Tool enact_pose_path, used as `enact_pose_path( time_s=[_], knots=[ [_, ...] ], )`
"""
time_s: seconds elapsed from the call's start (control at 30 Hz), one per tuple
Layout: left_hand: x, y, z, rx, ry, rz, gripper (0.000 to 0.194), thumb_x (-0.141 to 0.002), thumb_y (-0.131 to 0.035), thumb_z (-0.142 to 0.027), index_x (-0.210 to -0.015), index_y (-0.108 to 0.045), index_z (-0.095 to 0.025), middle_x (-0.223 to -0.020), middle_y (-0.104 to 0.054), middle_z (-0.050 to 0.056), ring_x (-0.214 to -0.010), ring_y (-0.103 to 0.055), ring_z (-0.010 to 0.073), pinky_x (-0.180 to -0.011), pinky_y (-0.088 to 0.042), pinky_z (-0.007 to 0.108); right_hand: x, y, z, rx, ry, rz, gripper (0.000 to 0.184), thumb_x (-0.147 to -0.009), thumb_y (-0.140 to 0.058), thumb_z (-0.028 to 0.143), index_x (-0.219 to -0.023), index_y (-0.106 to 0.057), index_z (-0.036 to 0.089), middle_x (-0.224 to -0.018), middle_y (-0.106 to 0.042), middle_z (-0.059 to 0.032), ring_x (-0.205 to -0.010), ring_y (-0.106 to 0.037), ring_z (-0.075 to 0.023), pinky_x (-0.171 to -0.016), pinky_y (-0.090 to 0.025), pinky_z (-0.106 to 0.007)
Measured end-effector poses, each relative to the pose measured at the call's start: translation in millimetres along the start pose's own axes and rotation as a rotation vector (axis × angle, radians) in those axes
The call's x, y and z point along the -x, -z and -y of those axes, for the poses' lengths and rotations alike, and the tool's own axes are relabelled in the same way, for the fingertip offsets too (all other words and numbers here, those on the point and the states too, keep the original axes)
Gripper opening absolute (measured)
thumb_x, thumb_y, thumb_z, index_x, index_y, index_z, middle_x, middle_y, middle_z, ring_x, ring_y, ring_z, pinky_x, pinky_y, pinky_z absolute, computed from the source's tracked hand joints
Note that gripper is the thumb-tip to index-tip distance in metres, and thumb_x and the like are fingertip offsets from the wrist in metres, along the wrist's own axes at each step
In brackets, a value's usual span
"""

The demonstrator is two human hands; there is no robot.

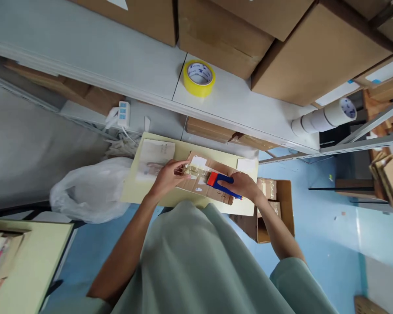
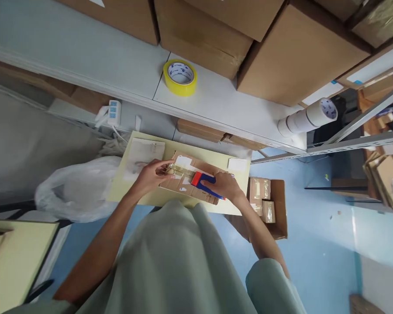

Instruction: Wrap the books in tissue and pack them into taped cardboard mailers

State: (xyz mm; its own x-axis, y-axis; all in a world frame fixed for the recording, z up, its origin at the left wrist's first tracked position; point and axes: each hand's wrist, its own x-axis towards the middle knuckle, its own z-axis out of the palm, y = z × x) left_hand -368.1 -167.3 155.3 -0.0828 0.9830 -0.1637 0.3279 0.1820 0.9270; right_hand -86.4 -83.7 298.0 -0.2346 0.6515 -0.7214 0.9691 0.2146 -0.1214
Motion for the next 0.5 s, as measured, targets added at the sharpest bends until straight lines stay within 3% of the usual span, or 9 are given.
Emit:
enact_pose_path(
  time_s=[0.13, 0.27, 0.37, 0.5],
  knots=[
    [9.4, -24.8, -18.2, -0.096, 0.09, -0.245, 0.046, -0.093, -0.074, -0.053, -0.129, -0.075, -0.025, -0.119, -0.076, 0.009, -0.099, -0.075, 0.0215, -0.097, -0.061, 0.037, 1.3, -8.3, -0.5, -0.022, 0.0, -0.041, 0.059, -0.105, -0.056, 0.069, -0.118, -0.077, 0.015, -0.118, -0.081, -0.0188, -0.112, -0.076, -0.0331, -0.081, -0.05, -0.032],
    [12.0, -44.9, -26.9, -0.147, 0.245, -0.492, 0.042, -0.096, -0.069, -0.052, -0.12, -0.075, -0.019, -0.105, -0.081, 0.01, -0.096, -0.077, 0.0239, -0.093, -0.061, 0.037, 4.1, -14.4, 1.2, -0.071, -0.002, -0.041, 0.062, -0.105, -0.057, 0.066, -0.134, -0.073, 0.014, -0.123, -0.081, -0.0205, -0.118, -0.075, -0.0366, -0.087, -0.053, -0.036],
    [10.6, -47.0, -26.3, -0.211, 0.26, -0.501, 0.037, -0.097, -0.065, -0.054, -0.103, -0.079, -0.02, -0.101, -0.083, 0.01, -0.096, -0.078, 0.026, -0.094, -0.06, 0.039, 6.4, -17.6, 1.9, -0.101, -0.005, -0.031, 0.062, -0.106, -0.056, 0.065, -0.135, -0.074, 0.013, -0.121, -0.081, -0.0211, -0.118, -0.075, -0.0378, -0.087, -0.055, -0.038],
    [11.3, -48.0, -24.9, -0.203, 0.256, -0.474, 0.04, -0.095, -0.067, -0.057, -0.104, -0.082, -0.022, -0.105, -0.085, 0.008, -0.099, -0.079, 0.0265, -0.095, -0.06, 0.038, 8.8, -20.0, -1.8, -0.135, -0.014, -0.031, 0.058, -0.105, -0.057, 0.064, -0.127, -0.078, 0.015, -0.122, -0.081, -0.0201, -0.118, -0.076, -0.0377, -0.086, -0.056, -0.037]
  ],
)
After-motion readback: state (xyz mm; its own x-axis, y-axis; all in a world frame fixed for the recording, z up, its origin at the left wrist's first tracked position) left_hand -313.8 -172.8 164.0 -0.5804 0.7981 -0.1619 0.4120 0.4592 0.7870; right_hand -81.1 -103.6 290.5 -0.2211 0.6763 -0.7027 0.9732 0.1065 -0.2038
